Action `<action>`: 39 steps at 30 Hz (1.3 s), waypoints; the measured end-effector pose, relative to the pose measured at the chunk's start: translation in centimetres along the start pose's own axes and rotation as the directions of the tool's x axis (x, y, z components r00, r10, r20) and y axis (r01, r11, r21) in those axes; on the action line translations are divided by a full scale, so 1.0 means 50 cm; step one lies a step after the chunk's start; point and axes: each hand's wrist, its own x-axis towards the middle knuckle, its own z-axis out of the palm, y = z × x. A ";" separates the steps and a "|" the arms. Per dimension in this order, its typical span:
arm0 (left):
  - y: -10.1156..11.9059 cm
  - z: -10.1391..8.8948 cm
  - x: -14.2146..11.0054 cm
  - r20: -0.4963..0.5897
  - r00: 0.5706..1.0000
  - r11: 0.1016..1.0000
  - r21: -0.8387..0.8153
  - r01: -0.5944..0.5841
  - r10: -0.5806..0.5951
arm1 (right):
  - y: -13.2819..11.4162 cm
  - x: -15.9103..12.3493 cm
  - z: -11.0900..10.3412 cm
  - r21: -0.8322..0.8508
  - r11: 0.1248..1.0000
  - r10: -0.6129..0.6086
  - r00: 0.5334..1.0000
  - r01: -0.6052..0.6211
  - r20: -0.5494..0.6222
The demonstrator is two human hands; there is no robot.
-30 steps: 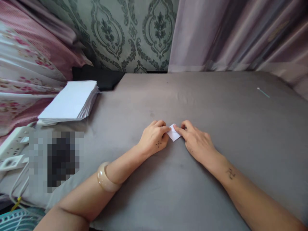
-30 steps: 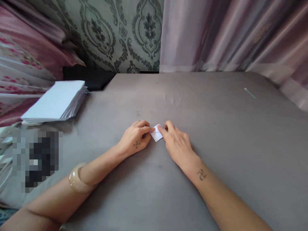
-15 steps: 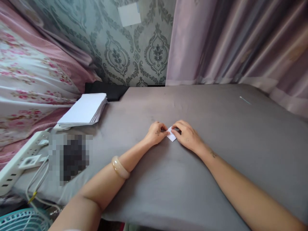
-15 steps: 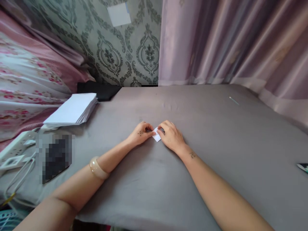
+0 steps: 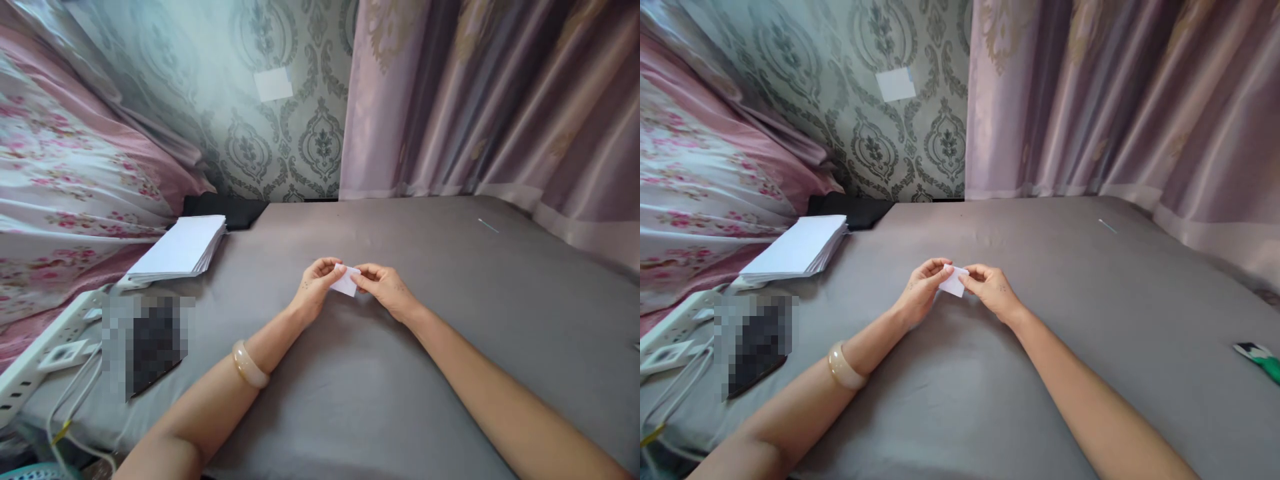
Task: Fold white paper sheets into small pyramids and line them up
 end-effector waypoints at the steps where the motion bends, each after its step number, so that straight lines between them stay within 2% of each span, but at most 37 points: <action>1: 0.000 0.003 -0.003 0.012 1.000 1.000 -0.018 0.022 -0.022 | 0.002 -0.001 0.006 0.073 0.997 0.029 0.999 -0.026 -0.034; 5: -0.002 0.008 -0.013 0.044 0.997 0.998 -0.023 0.061 -0.060 | 0.008 -0.004 0.023 0.325 0.941 0.134 0.987 -0.099 -0.087; 8: 0.000 0.004 -0.014 0.024 0.998 0.999 0.005 0.053 -0.053 | 0.010 -0.007 0.025 0.387 0.913 0.166 0.984 -0.131 -0.059; 11: 0.003 -0.005 -0.008 0.022 1.000 0.990 0.139 -0.003 0.000 | 0.013 -0.005 0.020 0.280 0.955 0.123 0.991 -0.103 -0.056; 13: 0.002 -0.014 -0.002 0.011 0.993 0.934 0.340 -0.112 0.115 | 0.017 -0.001 0.014 0.041 0.999 -0.005 0.992 0.010 -0.125; 14: 0.001 -0.019 0.002 0.016 0.980 0.871 0.455 -0.182 0.196 | 0.019 0.001 0.010 -0.112 0.990 -0.105 0.981 0.087 -0.163; 16: -0.003 -0.029 0.008 0.074 0.927 0.691 0.645 -0.326 0.368 | 0.024 0.004 0.002 -0.390 0.891 -0.323 0.928 0.233 -0.183; 18: -0.006 -0.037 0.012 0.194 0.842 0.484 0.745 -0.460 0.502 | 0.027 0.004 -0.006 -0.561 0.751 -0.489 0.864 0.349 -0.117; 20: -0.007 -0.042 0.012 0.350 0.743 0.266 0.778 -0.570 0.570 | 0.028 0.000 -0.013 -0.676 0.603 -0.591 0.806 0.423 -0.024; 22: -0.005 -0.044 0.010 0.499 0.648 0.039 0.775 -0.631 0.575 | 0.026 -0.006 -0.019 -0.790 0.430 -0.647 0.760 0.437 0.068; 24: -0.002 -0.045 0.007 0.615 0.589 -0.161 0.751 -0.641 0.524 | 0.023 -0.013 -0.021 -0.881 0.239 -0.651 0.741 0.407 0.165; 25: -0.001 -0.044 0.005 0.653 0.581 -0.234 0.738 -0.633 0.487 | 0.020 -0.016 -0.021 -0.909 0.154 -0.633 0.745 0.388 0.211; 27: 0.000 -0.043 0.002 0.690 0.598 -0.316 0.721 -0.617 0.408 | 0.016 -0.021 -0.018 -0.933 0.030 -0.569 0.773 0.359 0.280; 30: -0.005 -0.040 -0.002 0.684 0.666 -0.302 0.729 -0.614 0.298 | 0.016 -0.030 -0.010 -0.938 -0.034 -0.440 0.838 0.344 0.323; 32: -0.010 -0.040 -0.006 0.648 0.722 -0.208 0.762 -0.614 0.243 | 0.019 -0.035 -0.007 -0.942 0.012 -0.361 0.880 0.335 0.308; 35: -0.014 -0.046 -0.011 0.511 0.830 0.044 0.845 -0.532 0.223 | 0.025 -0.037 -0.010 -0.934 0.213 -0.288 0.932 0.288 0.221; 37: -0.012 -0.050 -0.013 0.379 0.903 0.219 0.881 -0.419 0.201 | 0.029 -0.031 -0.017 -0.891 0.383 -0.249 0.956 0.244 0.155; 39: -0.006 -0.052 -0.014 0.267 0.952 0.342 0.889 -0.304 0.152 | 0.031 -0.021 -0.025 -0.829 0.528 -0.205 0.975 0.186 0.088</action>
